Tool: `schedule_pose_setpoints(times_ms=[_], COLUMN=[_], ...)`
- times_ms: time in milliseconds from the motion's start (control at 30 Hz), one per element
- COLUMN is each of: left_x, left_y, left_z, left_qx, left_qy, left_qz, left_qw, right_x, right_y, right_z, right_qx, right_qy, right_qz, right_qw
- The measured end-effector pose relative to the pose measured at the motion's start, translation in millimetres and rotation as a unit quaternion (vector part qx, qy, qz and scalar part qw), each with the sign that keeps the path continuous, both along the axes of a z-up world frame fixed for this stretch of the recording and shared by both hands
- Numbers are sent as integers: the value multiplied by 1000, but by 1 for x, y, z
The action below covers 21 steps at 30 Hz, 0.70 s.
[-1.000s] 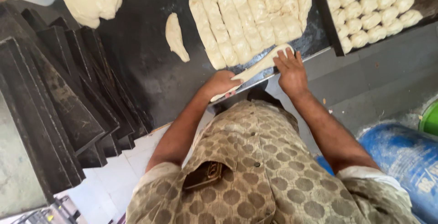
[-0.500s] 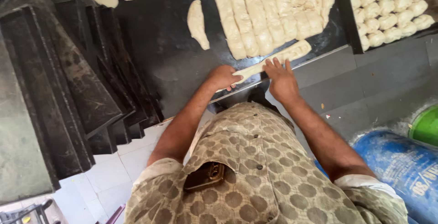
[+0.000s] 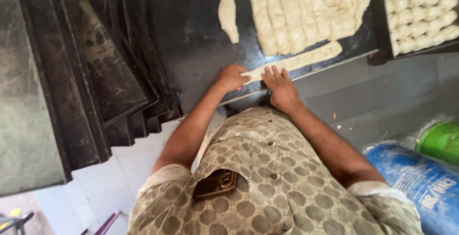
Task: The person uses a bench scraper to cut portions of dough from a larger mass, then uses their hands to roll and pinch the small portions into rounded shapes, placing them onto a metal baking tray.
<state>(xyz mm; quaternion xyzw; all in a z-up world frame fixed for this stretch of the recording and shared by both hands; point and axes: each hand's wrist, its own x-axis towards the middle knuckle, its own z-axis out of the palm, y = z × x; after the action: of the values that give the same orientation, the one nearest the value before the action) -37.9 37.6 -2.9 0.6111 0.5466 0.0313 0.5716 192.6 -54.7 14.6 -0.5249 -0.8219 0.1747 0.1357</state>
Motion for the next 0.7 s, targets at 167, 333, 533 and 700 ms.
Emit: schedule_pose_setpoints(times_ms=[167, 333, 533, 700], left_x=[-25, -44, -54, -66], left_y=[-15, -38, -49, -65], left_z=[-6, -6, 22, 33], left_qx=[51, 95, 127, 127], left_qy=[17, 23, 94, 145], left_qz=[29, 115, 179, 203], left_qw=[998, 988, 971, 960], right_x=[-24, -43, -64, -81], right_y=[5, 10, 8, 18], right_z=[5, 20, 23, 16], right_qx=[-54, -43, -82, -96], right_qy=[21, 48, 53, 74], right_qz=[25, 71, 143, 217], right_qw=[998, 995, 985, 969])
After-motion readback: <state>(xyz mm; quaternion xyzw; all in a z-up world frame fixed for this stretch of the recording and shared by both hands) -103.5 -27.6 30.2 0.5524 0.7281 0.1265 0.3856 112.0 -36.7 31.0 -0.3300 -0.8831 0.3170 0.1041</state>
